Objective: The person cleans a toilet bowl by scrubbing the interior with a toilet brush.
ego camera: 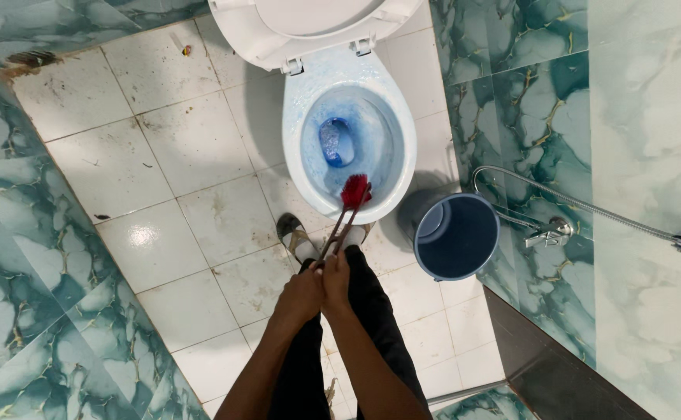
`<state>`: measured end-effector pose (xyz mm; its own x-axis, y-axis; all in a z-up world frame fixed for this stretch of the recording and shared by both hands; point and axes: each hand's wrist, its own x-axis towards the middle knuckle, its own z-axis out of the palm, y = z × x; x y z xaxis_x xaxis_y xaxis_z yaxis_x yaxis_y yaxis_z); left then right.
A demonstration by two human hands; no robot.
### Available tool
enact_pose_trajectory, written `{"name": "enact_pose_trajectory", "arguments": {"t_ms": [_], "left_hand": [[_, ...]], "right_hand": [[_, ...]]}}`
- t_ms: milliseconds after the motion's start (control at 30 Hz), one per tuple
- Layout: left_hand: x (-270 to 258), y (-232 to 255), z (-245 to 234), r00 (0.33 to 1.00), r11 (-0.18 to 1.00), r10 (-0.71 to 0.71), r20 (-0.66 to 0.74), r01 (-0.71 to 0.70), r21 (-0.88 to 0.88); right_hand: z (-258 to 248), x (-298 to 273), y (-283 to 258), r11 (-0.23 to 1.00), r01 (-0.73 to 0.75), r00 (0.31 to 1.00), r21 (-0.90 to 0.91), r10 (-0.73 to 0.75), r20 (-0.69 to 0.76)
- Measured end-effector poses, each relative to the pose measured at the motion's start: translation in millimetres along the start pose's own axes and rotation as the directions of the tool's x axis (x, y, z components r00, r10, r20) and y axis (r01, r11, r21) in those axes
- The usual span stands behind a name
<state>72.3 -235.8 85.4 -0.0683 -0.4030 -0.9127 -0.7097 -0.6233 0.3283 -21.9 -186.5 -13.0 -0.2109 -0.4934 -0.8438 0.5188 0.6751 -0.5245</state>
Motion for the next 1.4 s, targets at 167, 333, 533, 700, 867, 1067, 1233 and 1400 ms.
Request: {"name": "enact_pose_trajectory", "arguments": {"t_ms": [167,333,533,700,867,1067,1233,1400], "left_hand": [[-7.1,21.0,1.4,0.989,0.992,0.088,-0.12,-0.075,0.106],[-12.8,77.3,29.2,0.985,0.985,0.168,-0.04,-0.166,0.053],[-12.1,90.7,42.6,0.995,0.993,0.098,-0.015,-0.098,-0.063],[-13.6,78.4,66.3,0.991,0.99,0.132,0.001,-0.131,-0.052],[-23.8,89.8,105.5,0.98,0.956,0.2,0.021,-0.19,-0.224],[-29.7,122.0,83.7,0.999,0.958,0.034,-0.012,-0.036,-0.285],[6.2,122.6,103.3,0.985,0.892,0.012,-0.171,-0.088,-0.444],[-11.4,144.1,182.4,0.979,0.769,0.177,-0.105,-0.204,-0.605]], "right_hand": [[-7.4,31.2,-16.4,0.993,-0.033,0.999,-0.111,0.032,-0.008],[-50.8,46.5,-79.3,0.976,-0.021,1.0,-0.216,0.016,-0.024],[-35.5,43.1,-125.6,0.867,-0.196,0.98,-0.459,0.16,-0.117],[-75.8,80.5,-86.3,0.389,0.16,0.984,-0.907,0.008,0.177],[-103.4,81.1,-96.0,0.608,-0.089,0.931,-0.789,0.332,0.15],[-45.5,85.5,-155.2,0.688,-0.282,0.775,-0.668,0.574,0.264],[-38.1,116.1,-153.0,0.69,-0.25,0.759,-0.68,0.575,0.304],[-148.6,131.5,-137.7,0.009,0.317,0.877,-0.948,0.377,0.297]]}}
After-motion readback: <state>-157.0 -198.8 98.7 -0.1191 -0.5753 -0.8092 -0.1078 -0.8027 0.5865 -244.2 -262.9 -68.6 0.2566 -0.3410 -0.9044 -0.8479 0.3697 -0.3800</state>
